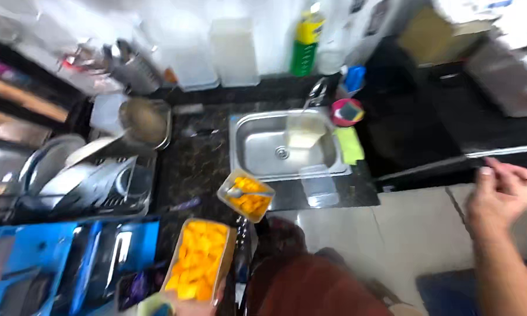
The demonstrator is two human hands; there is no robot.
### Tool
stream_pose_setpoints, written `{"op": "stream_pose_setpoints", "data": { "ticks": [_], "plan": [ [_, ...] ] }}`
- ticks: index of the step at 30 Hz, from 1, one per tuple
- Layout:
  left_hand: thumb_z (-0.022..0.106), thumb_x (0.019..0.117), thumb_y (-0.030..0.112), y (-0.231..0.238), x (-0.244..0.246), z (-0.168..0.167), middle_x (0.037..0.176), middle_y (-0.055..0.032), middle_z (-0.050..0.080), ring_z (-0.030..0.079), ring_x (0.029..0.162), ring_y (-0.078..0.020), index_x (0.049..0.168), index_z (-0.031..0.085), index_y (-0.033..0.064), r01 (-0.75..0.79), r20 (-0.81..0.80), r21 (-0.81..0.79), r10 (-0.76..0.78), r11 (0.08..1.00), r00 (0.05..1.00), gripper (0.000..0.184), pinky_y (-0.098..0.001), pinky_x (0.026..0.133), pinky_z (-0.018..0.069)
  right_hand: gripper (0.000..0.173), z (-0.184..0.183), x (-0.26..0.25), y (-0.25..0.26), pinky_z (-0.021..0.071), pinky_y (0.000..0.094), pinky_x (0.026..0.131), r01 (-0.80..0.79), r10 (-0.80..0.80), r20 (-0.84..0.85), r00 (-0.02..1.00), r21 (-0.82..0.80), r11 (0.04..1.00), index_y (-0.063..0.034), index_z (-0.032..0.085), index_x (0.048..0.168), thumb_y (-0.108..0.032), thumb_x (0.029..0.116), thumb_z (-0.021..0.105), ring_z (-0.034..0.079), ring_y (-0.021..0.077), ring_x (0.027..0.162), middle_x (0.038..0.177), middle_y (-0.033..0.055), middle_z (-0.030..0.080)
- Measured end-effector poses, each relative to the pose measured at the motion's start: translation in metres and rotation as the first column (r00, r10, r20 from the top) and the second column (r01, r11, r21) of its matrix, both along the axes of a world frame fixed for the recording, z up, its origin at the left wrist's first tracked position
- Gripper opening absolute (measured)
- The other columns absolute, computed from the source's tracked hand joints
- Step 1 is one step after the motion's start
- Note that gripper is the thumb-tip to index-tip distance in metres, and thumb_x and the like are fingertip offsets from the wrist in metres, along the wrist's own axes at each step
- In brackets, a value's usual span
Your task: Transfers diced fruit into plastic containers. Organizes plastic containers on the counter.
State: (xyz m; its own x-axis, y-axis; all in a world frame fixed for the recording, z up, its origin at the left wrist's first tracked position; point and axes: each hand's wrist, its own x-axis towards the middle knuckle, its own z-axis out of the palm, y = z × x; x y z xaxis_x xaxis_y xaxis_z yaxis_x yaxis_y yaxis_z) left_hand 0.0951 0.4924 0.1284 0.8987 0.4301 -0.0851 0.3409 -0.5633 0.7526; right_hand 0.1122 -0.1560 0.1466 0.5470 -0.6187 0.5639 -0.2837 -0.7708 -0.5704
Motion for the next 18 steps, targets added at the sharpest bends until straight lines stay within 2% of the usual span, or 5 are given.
{"op": "stream_pose_setpoints", "data": {
  "ticks": [4,6,10,14,18],
  "plan": [
    [0.097,0.0504,0.035,0.033,0.042,-0.043,0.142,-0.0365,0.048,0.055,0.131,-0.0385,0.154,0.011,-0.0116,-0.028,-0.001,-0.040,0.028,0.999,1.000,0.143,-0.0498,0.109,0.0475,0.055,0.026,0.033,0.117,0.0525,0.0375,0.095,0.096,-0.088,-0.141,0.986,0.057,0.994,0.0076,0.050,0.144,-0.026,0.1017,0.059,0.056,0.0378,0.121,0.144,0.0376,0.043],
    [0.097,0.0488,0.041,0.045,0.048,-0.060,0.143,-0.0313,0.049,0.056,0.131,-0.0276,0.153,0.013,-0.0106,0.022,0.063,-0.105,-0.015,0.994,0.998,0.144,-0.0397,0.109,0.0495,0.041,0.026,0.061,0.206,0.0572,0.0371,0.082,-0.242,0.259,-0.199,0.945,0.105,0.965,0.0093,0.062,0.127,-0.022,0.1006,0.063,0.065,0.0277,0.097,0.121,0.0311,0.061],
    [0.098,0.0509,0.046,0.041,0.064,-0.072,0.151,-0.0299,0.040,0.049,0.138,-0.0229,0.155,0.006,-0.0090,0.095,0.168,-0.231,-0.057,0.968,0.984,0.150,-0.0354,0.114,0.0452,0.022,0.012,0.126,0.332,0.0585,0.0453,0.081,-0.752,0.669,-0.542,0.509,0.099,0.652,-0.0167,0.079,0.107,-0.031,0.0990,0.063,0.071,0.0225,0.090,0.095,0.0040,0.075],
    [0.101,0.0447,0.051,0.049,0.066,-0.078,0.156,-0.0296,0.034,0.046,0.141,-0.0239,0.157,-0.001,-0.0051,0.132,0.293,-0.353,-0.024,0.926,0.956,0.162,-0.0371,0.115,0.0452,0.021,0.008,0.181,0.400,0.0545,0.0670,0.069,-0.803,0.410,-0.904,0.119,0.155,0.575,-0.0047,0.075,0.097,-0.025,0.0942,0.070,0.071,0.0468,0.086,0.092,0.0229,0.072],
    [0.100,0.0468,0.043,0.054,0.064,-0.098,0.141,-0.0273,0.050,0.056,0.129,-0.0218,0.148,0.020,-0.0127,0.115,0.299,-0.400,0.011,0.909,0.954,0.141,-0.0354,0.109,0.0498,0.016,0.009,0.195,0.446,0.0510,0.0653,0.067,-0.773,0.049,-0.993,-0.107,0.114,0.624,0.0033,0.070,0.093,-0.011,0.0964,0.064,0.068,0.0505,0.088,0.092,0.0280,0.069]
  ]
}}
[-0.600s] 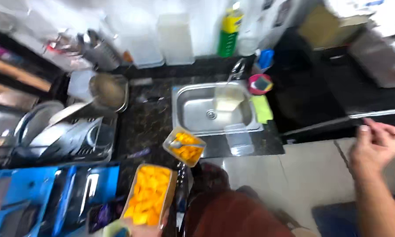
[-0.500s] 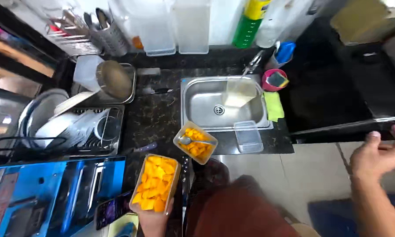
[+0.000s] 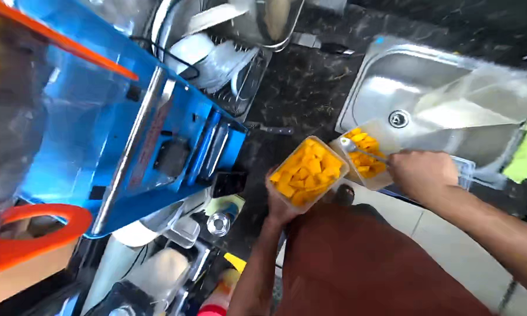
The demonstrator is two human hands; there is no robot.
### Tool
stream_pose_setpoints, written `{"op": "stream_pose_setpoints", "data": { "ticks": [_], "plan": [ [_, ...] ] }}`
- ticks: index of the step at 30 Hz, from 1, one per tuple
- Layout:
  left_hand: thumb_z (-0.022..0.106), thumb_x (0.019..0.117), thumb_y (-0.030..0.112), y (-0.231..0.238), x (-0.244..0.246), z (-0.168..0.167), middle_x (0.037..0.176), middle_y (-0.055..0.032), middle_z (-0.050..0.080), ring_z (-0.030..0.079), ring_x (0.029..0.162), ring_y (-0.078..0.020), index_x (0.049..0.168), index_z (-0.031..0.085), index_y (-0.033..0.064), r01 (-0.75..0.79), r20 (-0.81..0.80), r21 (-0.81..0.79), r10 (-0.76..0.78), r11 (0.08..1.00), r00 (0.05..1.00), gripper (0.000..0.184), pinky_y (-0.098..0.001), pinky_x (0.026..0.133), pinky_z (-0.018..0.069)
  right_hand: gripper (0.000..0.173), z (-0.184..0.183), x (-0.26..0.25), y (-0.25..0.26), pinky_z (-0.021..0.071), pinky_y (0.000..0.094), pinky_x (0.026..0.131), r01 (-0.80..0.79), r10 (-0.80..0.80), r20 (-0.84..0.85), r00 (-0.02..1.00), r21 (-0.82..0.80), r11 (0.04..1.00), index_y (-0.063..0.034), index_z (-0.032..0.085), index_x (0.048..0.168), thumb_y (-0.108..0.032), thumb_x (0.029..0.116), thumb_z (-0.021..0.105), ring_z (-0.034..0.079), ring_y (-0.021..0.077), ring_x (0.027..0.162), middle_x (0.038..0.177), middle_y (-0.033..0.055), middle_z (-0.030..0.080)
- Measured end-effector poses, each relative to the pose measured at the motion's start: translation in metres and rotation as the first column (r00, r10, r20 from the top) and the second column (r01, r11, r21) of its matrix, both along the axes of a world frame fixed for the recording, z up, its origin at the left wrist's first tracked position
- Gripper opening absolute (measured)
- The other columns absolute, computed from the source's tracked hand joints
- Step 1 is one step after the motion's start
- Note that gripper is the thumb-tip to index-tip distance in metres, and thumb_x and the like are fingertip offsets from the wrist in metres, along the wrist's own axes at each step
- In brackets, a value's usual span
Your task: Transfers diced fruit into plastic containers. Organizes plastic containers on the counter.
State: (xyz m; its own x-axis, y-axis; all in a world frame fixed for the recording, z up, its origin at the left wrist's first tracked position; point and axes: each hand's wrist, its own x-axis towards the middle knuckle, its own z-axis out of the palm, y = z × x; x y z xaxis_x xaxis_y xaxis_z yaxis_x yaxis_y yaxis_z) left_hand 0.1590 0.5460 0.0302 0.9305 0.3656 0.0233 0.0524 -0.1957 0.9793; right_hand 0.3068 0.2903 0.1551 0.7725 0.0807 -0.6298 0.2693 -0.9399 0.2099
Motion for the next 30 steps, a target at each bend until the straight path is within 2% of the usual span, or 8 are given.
{"op": "stream_pose_setpoints", "data": {
  "ticks": [5,10,14,18,21,24,27,30],
  "plan": [
    [0.101,0.0477,0.038,-0.005,0.000,0.002,0.136,-0.0228,0.054,0.059,0.124,-0.0204,0.145,0.027,-0.0084,-0.041,0.038,-0.048,0.043,0.998,0.998,0.131,-0.0350,0.107,0.0521,0.016,-0.003,0.001,-0.009,0.0509,0.0635,0.066,-0.213,0.159,0.257,0.953,0.198,0.957,0.0028,0.069,0.079,-0.008,0.0908,0.068,0.066,0.0475,0.088,0.091,0.0247,0.067],
    [0.097,0.0543,0.046,-0.014,0.017,0.021,0.138,-0.0246,0.052,0.056,0.127,-0.0195,0.147,0.025,-0.0118,-0.110,0.070,0.037,0.108,0.993,0.992,0.131,-0.0330,0.110,0.0487,0.025,0.014,0.004,-0.046,0.0584,0.0530,0.066,-0.155,-0.112,0.331,0.937,0.682,0.714,-0.0114,0.079,0.105,-0.028,0.1012,0.061,0.071,0.0275,0.076,0.092,0.0111,0.074],
    [0.093,0.0564,0.057,-0.015,0.010,0.051,0.148,-0.0248,0.046,0.052,0.134,-0.0208,0.153,0.018,-0.0100,-0.133,-0.064,0.134,0.142,0.982,0.988,0.139,-0.0343,0.112,0.0471,0.019,0.022,-0.003,-0.067,0.0608,0.0285,0.071,0.062,-0.436,0.103,0.894,0.936,0.347,-0.0059,0.074,0.104,-0.023,0.0959,0.068,0.068,0.0073,0.076,0.091,0.0026,0.072],
    [0.088,0.0555,0.070,-0.028,-0.006,0.083,0.148,-0.0259,0.046,0.049,0.137,-0.0208,0.152,0.018,-0.0117,-0.098,-0.049,0.328,0.120,0.940,0.992,0.144,-0.0339,0.115,0.0433,0.013,0.023,0.000,-0.109,0.0612,0.0273,0.067,0.112,-0.511,-0.156,0.845,0.987,-0.115,-0.0144,0.069,0.106,-0.021,0.1023,0.059,0.068,0.0081,0.072,0.089,-0.0038,0.072],
    [0.089,0.0555,0.067,-0.048,-0.013,0.112,0.147,-0.0222,0.047,0.048,0.137,-0.0157,0.151,0.021,-0.0097,-0.061,-0.051,0.417,0.090,0.907,0.995,0.140,-0.0292,0.115,0.0412,0.031,0.022,0.007,-0.131,0.0587,0.0255,0.066,0.154,-0.439,-0.294,0.849,0.932,-0.327,-0.0145,0.074,0.108,-0.033,0.1078,0.050,0.067,0.0070,0.072,0.093,-0.0030,0.074],
    [0.097,0.0553,0.054,-0.068,-0.014,0.132,0.146,-0.0153,0.051,0.052,0.134,-0.0111,0.152,0.027,-0.0062,0.004,-0.066,0.348,0.021,0.937,0.998,0.134,-0.0281,0.114,0.0452,0.035,0.032,0.007,-0.137,0.0597,0.0264,0.064,0.228,-0.313,-0.363,0.878,0.891,-0.393,-0.0176,0.070,0.116,-0.041,0.1098,0.044,0.068,0.0083,0.069,0.087,-0.0035,0.073],
    [0.098,0.0506,0.051,-0.072,-0.020,0.133,0.146,-0.0231,0.050,0.052,0.135,-0.0250,0.151,0.033,-0.0047,0.052,-0.138,0.368,0.000,0.928,0.990,0.132,-0.0406,0.114,0.0459,0.029,0.045,0.003,-0.118,0.0621,0.0268,0.067,0.254,-0.152,-0.348,0.925,0.864,-0.435,-0.0225,0.069,0.113,-0.039,0.1102,0.045,0.071,0.0076,0.072,0.087,-0.0070,0.074],
    [0.098,0.0482,0.048,-0.086,-0.010,0.139,0.147,-0.0234,0.048,0.052,0.135,-0.0254,0.152,0.031,-0.0042,0.079,-0.174,0.349,-0.018,0.934,0.985,0.134,-0.0395,0.113,0.0474,0.027,0.051,-0.002,-0.100,0.0632,0.0289,0.076,0.239,-0.005,-0.263,0.965,0.884,-0.402,-0.0105,0.069,0.112,-0.026,0.1105,0.047,0.071,0.0081,0.080,0.091,-0.0018,0.074]
  ]
}}
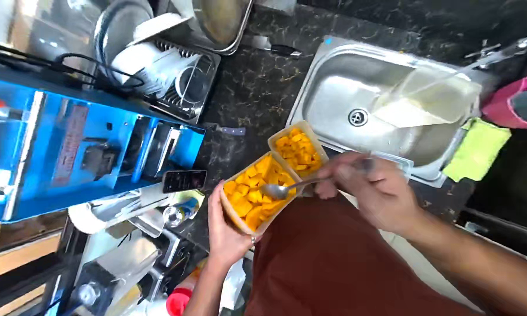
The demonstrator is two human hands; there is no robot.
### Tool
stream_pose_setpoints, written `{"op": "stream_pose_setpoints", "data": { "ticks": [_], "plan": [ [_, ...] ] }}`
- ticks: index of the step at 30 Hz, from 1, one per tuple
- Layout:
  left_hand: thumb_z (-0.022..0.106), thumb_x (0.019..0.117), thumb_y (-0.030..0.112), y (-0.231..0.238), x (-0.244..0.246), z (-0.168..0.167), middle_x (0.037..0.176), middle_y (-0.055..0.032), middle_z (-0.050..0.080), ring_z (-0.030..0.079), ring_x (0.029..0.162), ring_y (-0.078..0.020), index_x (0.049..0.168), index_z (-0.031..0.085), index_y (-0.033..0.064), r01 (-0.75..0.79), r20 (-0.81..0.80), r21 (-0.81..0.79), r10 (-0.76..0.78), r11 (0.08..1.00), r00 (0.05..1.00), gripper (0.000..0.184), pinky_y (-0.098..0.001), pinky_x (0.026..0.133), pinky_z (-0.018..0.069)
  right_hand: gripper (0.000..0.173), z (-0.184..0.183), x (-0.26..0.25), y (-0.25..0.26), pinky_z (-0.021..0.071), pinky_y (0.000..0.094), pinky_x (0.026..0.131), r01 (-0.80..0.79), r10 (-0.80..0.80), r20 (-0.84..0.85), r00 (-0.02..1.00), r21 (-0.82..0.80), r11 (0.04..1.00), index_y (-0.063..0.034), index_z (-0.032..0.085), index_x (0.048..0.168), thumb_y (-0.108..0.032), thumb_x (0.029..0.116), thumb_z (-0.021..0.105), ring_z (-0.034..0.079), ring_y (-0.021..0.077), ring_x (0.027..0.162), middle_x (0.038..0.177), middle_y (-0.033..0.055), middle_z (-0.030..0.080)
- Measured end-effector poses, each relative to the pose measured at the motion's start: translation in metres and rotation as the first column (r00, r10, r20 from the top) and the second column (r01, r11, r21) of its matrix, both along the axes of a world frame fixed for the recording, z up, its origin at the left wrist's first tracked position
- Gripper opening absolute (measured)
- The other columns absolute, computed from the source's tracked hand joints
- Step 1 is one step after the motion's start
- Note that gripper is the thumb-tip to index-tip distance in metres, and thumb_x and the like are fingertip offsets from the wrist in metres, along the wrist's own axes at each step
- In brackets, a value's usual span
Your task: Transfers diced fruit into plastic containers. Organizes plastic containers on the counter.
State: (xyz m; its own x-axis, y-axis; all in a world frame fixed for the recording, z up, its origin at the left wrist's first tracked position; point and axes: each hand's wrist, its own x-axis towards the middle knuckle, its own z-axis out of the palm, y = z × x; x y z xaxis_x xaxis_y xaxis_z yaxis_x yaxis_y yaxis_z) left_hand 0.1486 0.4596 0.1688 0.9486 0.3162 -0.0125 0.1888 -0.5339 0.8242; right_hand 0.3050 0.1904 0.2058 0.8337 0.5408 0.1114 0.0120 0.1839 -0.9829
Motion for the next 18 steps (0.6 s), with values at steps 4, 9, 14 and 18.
{"op": "stream_pose_setpoints", "data": {
  "ticks": [4,9,14,18],
  "plan": [
    [0.096,0.0463,0.049,-0.011,0.012,0.013,0.147,-0.0230,0.048,0.051,0.136,-0.0251,0.154,0.030,-0.0022,0.001,-0.062,0.072,0.004,0.997,0.998,0.136,-0.0391,0.114,0.0458,0.028,-0.017,0.010,0.011,0.0647,0.0277,0.077,-0.075,0.089,0.122,0.989,-0.112,0.991,-0.0012,0.069,0.110,-0.019,0.1091,0.048,0.073,0.0072,0.083,0.091,0.0008,0.074],
    [0.092,0.0446,0.050,-0.018,0.023,0.026,0.151,-0.0193,0.046,0.047,0.139,-0.0286,0.160,0.029,0.0093,0.074,-0.182,0.234,-0.031,0.969,0.983,0.137,-0.0460,0.114,0.0425,0.025,-0.026,0.029,-0.007,0.0647,0.0269,0.073,-0.097,0.135,0.135,0.982,-0.254,0.962,-0.0046,0.070,0.112,-0.020,0.1078,0.051,0.073,0.0059,0.079,0.089,-0.0013,0.074],
    [0.091,0.0446,0.046,-0.023,0.036,0.036,0.150,-0.0176,0.047,0.048,0.137,-0.0319,0.163,0.025,0.0156,0.118,-0.268,0.297,-0.036,0.948,0.963,0.139,-0.0526,0.113,0.0418,0.025,-0.027,0.048,-0.024,0.0646,0.0285,0.071,-0.068,0.097,0.097,0.991,-0.266,0.962,-0.0046,0.069,0.111,-0.019,0.1086,0.049,0.072,0.0088,0.076,0.088,0.0001,0.074],
    [0.090,0.0439,0.049,-0.028,0.045,0.045,0.146,-0.0166,0.050,0.049,0.133,-0.0360,0.163,0.024,0.0213,0.157,-0.299,0.378,-0.040,0.912,0.953,0.139,-0.0583,0.109,0.0421,0.027,-0.008,0.042,-0.021,0.0645,0.0326,0.066,-0.007,0.005,-0.025,1.000,-0.077,0.997,-0.0002,0.067,0.108,-0.015,0.1087,0.045,0.071,0.0140,0.070,0.083,0.0048,0.072]
  ]
}}
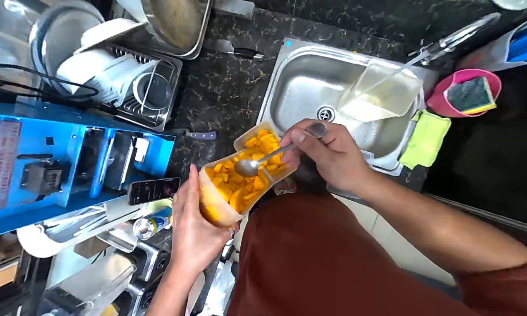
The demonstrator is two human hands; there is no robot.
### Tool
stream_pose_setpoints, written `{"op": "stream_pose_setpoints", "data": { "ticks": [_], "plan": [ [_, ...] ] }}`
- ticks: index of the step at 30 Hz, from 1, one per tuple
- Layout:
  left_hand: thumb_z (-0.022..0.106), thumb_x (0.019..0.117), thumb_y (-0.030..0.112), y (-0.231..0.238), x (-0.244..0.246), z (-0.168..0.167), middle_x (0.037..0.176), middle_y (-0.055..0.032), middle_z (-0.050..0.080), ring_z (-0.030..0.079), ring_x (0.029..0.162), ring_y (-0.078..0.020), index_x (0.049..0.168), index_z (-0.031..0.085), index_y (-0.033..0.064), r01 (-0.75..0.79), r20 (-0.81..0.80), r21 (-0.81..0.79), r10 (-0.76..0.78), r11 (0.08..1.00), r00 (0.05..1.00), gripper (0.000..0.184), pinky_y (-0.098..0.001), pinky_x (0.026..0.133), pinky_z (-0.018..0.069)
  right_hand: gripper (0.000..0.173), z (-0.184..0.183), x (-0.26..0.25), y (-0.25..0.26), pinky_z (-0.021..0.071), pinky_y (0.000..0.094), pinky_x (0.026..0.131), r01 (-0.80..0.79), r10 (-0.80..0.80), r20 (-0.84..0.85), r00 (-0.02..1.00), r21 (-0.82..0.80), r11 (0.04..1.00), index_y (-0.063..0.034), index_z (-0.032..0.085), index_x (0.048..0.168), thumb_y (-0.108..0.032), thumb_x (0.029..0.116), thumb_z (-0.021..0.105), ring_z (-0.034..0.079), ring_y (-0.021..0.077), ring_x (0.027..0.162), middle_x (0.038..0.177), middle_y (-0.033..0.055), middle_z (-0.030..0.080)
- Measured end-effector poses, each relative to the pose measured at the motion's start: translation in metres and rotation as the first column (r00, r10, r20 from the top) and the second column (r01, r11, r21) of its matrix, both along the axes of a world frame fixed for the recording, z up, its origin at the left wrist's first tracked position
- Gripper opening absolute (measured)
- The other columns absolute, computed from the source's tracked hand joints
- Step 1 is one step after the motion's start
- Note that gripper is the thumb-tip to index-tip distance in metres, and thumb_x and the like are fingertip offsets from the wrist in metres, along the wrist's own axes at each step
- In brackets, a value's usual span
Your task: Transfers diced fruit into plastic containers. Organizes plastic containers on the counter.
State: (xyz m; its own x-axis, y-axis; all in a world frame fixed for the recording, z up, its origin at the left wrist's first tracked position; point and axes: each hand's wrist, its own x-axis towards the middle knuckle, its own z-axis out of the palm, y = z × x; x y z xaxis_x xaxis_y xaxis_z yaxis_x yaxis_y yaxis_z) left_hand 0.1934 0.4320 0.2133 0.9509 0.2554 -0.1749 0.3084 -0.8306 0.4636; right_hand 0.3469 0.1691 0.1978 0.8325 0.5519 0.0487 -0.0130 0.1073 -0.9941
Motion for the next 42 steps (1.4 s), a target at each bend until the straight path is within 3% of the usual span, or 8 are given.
{"op": "stream_pose_setpoints", "data": {
  "ticks": [5,14,18,21,24,33,37,42],
  "plan": [
    [0.089,0.0443,0.049,-0.006,0.012,0.009,0.145,-0.0163,0.051,0.050,0.130,-0.0397,0.163,0.024,0.0262,0.065,-0.045,0.087,-0.061,0.994,0.997,0.138,-0.0636,0.104,0.0419,0.028,-0.020,-0.019,0.015,0.0650,0.0295,0.077,-0.127,0.138,0.082,0.987,-0.128,0.984,-0.0047,0.070,0.113,-0.021,0.1093,0.048,0.073,0.0080,0.082,0.092,0.0005,0.074],
    [0.087,0.0457,0.047,-0.001,0.019,0.012,0.143,-0.0160,0.052,0.050,0.127,-0.0424,0.164,0.023,0.0287,0.105,-0.049,0.159,-0.098,0.982,0.994,0.136,-0.0645,0.099,0.0441,0.028,-0.038,0.003,-0.006,0.0644,0.0294,0.070,-0.039,0.058,0.079,0.995,-0.226,0.973,-0.0083,0.071,0.111,-0.024,0.1092,0.048,0.072,0.0089,0.075,0.087,-0.0008,0.074],
    [0.088,0.0452,0.045,-0.002,0.022,0.014,0.144,-0.0163,0.051,0.050,0.127,-0.0443,0.164,0.023,0.0273,0.145,-0.059,0.195,-0.136,0.970,0.989,0.137,-0.0657,0.099,0.0432,0.028,-0.019,-0.002,-0.004,0.0600,0.0286,0.061,0.127,-0.124,0.046,0.991,-0.075,0.989,-0.0018,0.068,0.108,-0.016,0.1090,0.044,0.067,0.0119,0.066,0.080,0.0030,0.070],
    [0.088,0.0466,0.043,-0.005,0.026,0.016,0.143,-0.0168,0.052,0.051,0.125,-0.0446,0.164,0.022,0.0259,0.170,-0.062,0.202,-0.161,0.964,0.985,0.135,-0.0657,0.098,0.0439,0.030,-0.016,-0.023,0.012,0.0629,0.0318,0.066,0.004,-0.006,-0.034,0.999,-0.040,0.999,-0.0024,0.069,0.110,-0.019,0.1087,0.045,0.070,0.0119,0.072,0.084,0.0034,0.072],
    [0.087,0.0473,0.044,-0.005,0.029,0.018,0.142,-0.0174,0.053,0.051,0.125,-0.0450,0.164,0.022,0.0270,0.172,-0.072,0.202,-0.161,0.964,0.984,0.135,-0.0668,0.097,0.0436,0.031,-0.037,-0.034,0.023,0.0634,0.0288,0.074,-0.079,0.083,0.044,0.996,-0.093,0.993,-0.0035,0.071,0.112,-0.022,0.1092,0.046,0.072,0.0078,0.079,0.090,0.0017,0.074],
    [0.086,0.0448,0.046,-0.005,0.034,0.019,0.138,-0.0198,0.055,0.053,0.120,-0.0468,0.164,0.024,0.0262,0.212,-0.060,0.245,-0.204,0.946,0.977,0.136,-0.0670,0.094,0.0442,0.028,-0.053,-0.010,-0.005,0.0635,0.0315,0.070,0.029,-0.023,0.045,0.999,-0.140,0.990,-0.0042,0.070,0.113,-0.021,0.1083,0.048,0.071,0.0108,0.075,0.088,0.0025,0.073],
    [0.086,0.0448,0.048,-0.007,0.037,0.020,0.137,-0.0195,0.055,0.053,0.120,-0.0469,0.164,0.025,0.0248,0.234,-0.070,0.270,-0.223,0.934,0.972,0.135,-0.0661,0.094,0.0445,0.028,-0.033,-0.011,-0.007,0.0596,0.0288,0.062,0.167,-0.167,0.016,0.986,-0.012,0.986,-0.0020,0.069,0.109,-0.017,0.1087,0.046,0.066,0.0112,0.068,0.081,0.0029,0.069],
    [0.085,0.0466,0.048,-0.009,0.040,0.019,0.137,-0.0192,0.055,0.053,0.120,-0.0469,0.164,0.025,0.0255,0.250,-0.071,0.264,-0.239,0.932,0.968,0.134,-0.0661,0.094,0.0448,0.031,-0.034,-0.038,0.023,0.0583,0.0258,0.074,-0.053,0.050,-0.035,0.998,-0.093,0.994,-0.0032,0.073,0.108,-0.018,0.1085,0.046,0.067,0.0049,0.077,0.086,0.0004,0.072]
  ]
}}
